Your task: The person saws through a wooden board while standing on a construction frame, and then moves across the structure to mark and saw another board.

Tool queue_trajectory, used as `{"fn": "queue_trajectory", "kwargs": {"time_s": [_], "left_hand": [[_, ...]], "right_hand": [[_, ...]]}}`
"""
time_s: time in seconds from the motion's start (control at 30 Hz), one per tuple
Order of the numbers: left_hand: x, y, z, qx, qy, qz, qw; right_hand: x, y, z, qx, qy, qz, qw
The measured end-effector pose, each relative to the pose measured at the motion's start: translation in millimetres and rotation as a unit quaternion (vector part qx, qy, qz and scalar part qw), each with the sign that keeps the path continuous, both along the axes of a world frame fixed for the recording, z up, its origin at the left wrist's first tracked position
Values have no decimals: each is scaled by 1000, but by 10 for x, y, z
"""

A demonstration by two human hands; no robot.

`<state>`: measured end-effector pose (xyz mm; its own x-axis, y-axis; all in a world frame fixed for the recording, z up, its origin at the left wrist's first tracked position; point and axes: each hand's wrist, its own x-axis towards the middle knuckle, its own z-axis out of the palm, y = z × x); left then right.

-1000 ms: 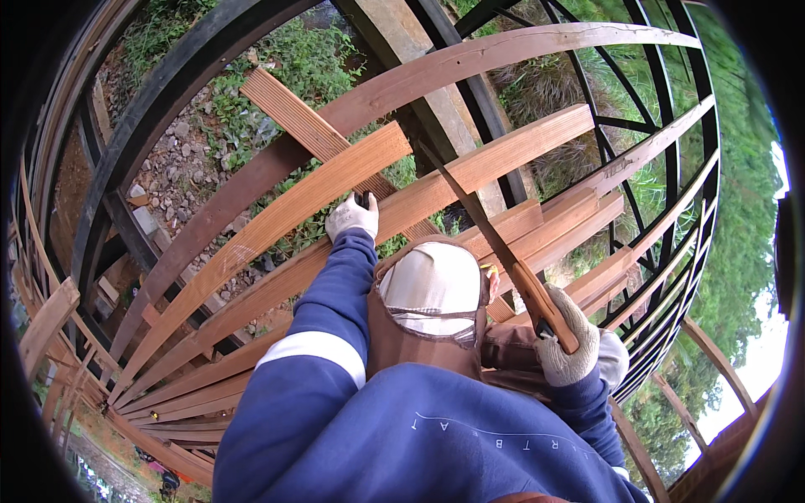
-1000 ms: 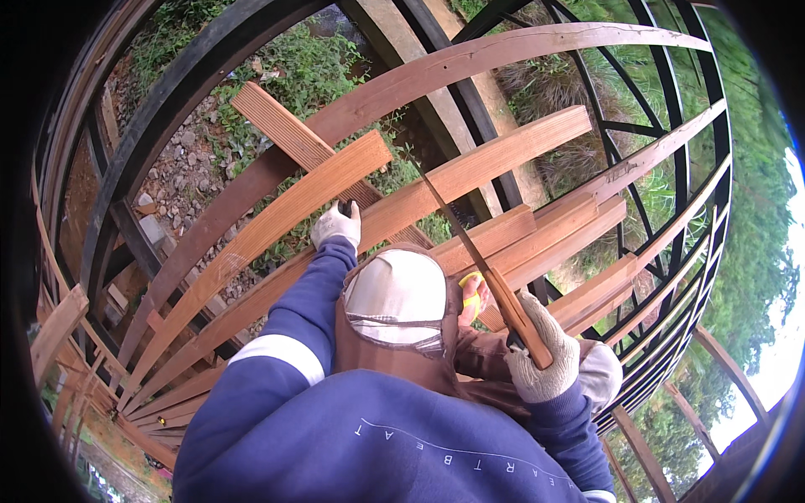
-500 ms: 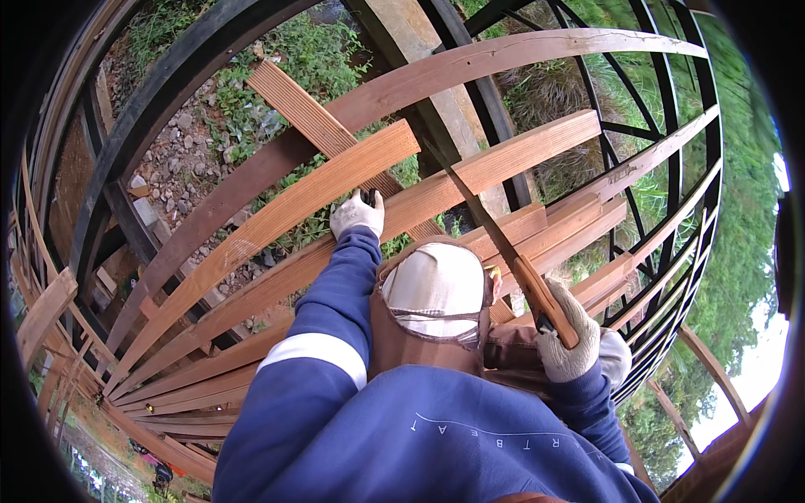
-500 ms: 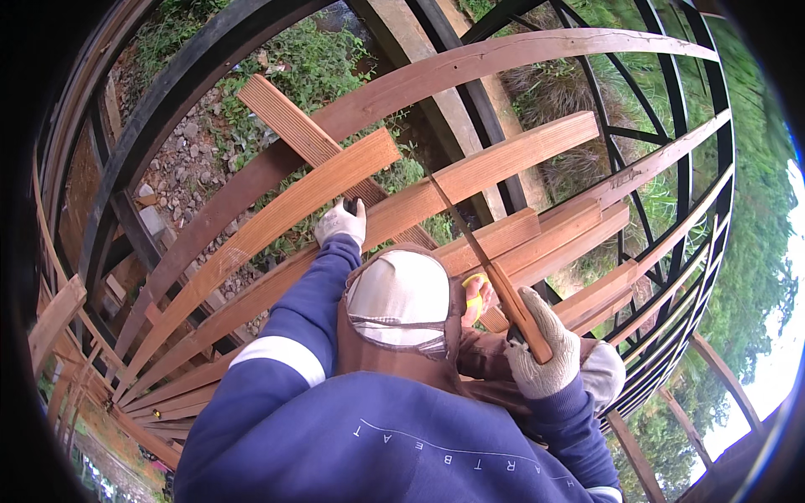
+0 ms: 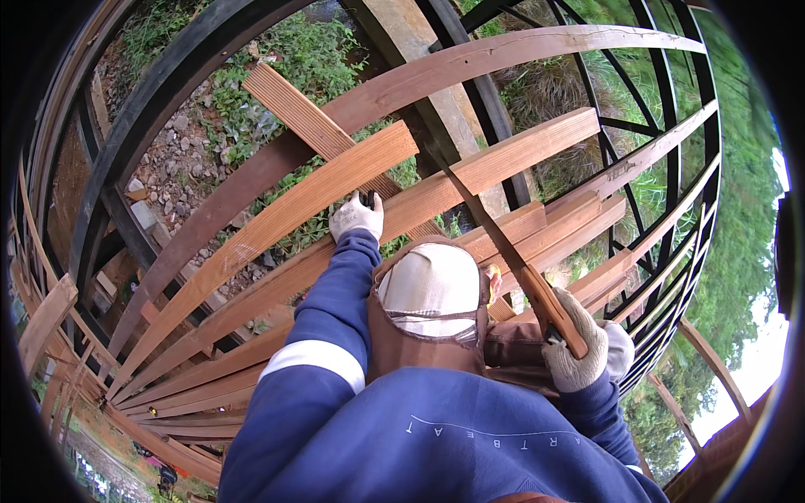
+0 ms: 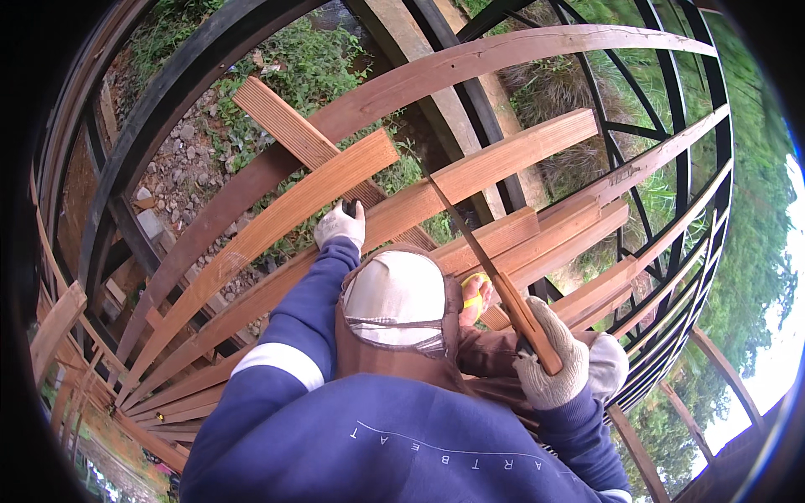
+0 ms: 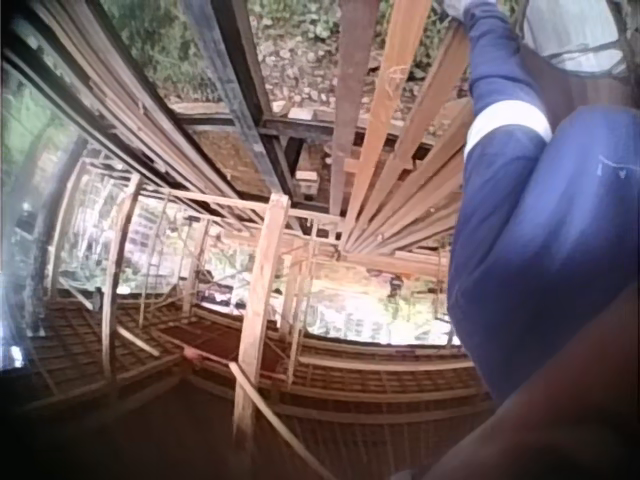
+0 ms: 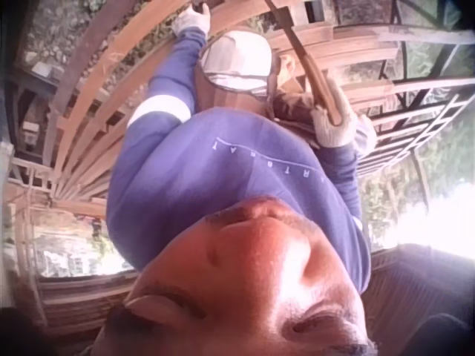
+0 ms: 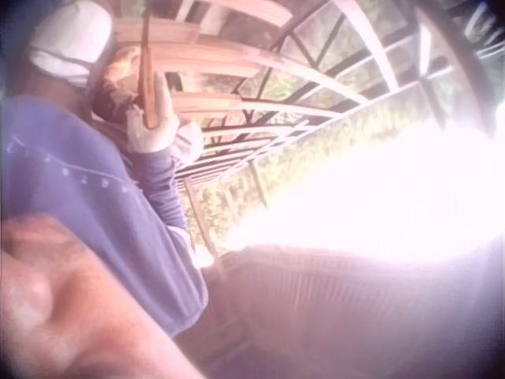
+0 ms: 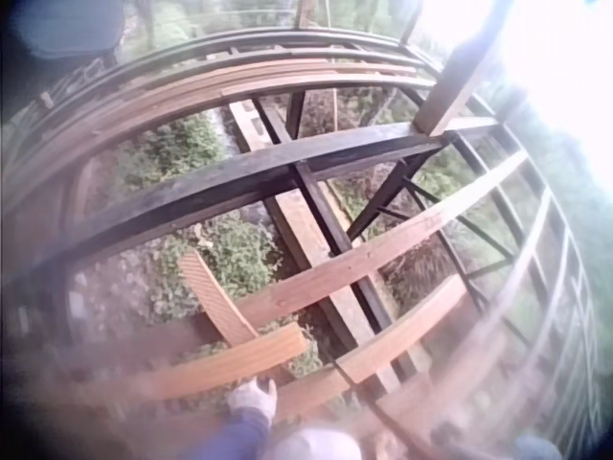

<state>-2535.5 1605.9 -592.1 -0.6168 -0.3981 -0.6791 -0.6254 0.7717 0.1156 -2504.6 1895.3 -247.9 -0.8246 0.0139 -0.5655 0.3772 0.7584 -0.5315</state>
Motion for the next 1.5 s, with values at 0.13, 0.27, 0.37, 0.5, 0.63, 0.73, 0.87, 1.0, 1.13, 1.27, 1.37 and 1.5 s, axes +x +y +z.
{"fn": "queue_trajectory", "kwargs": {"time_s": [0.13, 0.27, 0.37, 0.5, 0.63, 0.73, 0.87, 1.0, 1.13, 1.27, 1.37, 1.5], "left_hand": [[-124, 80, 77, 6, -40, -11, 999], [-90, 109, 29, -7, -28, -27, 999], [-103, 79, 45, -14, -25, -10, 1000], [-26, 32, 9, -44, 14, -16, 999], [-112, 147, 92, -23, 11, -11, 1000], [-83, 157, 12, -27, 14, -20, 999], [-32, 99, -70, -39, 33, -12, 999], [-7, 77, 13, -44, 36, -11, 998], [-21, 137, -18, -43, 36, -25, 998], [-47, 149, -12, -24, 19, -26, 999], [-21, 76, -70, -33, 35, -24, 999], [-61, 53, 49, -31, -2, -2, 1000]], "right_hand": [[-195, -112, -738, -53, 38, -30, 997], [-732, -459, -1542, -8, 55, -19, 998], [-352, -209, -1152, -70, 95, -37, 992], [130, 127, -132, -47, 5, -36, 998], [-133, -22, -777, -62, 37, -52, 996], [-684, -371, -1644, -39, 55, -34, 997], [-464, -275, -1115, -73, 27, -62, 995], [101, 203, -66, -37, 11, -5, 999], [-110, 63, -680, -66, 51, -6, 996], [-672, -353, -1665, -30, 80, -12, 996], [-475, -297, -1285, -65, 48, -48, 996], [40, 172, -111, -51, -8, -12, 999]]}}
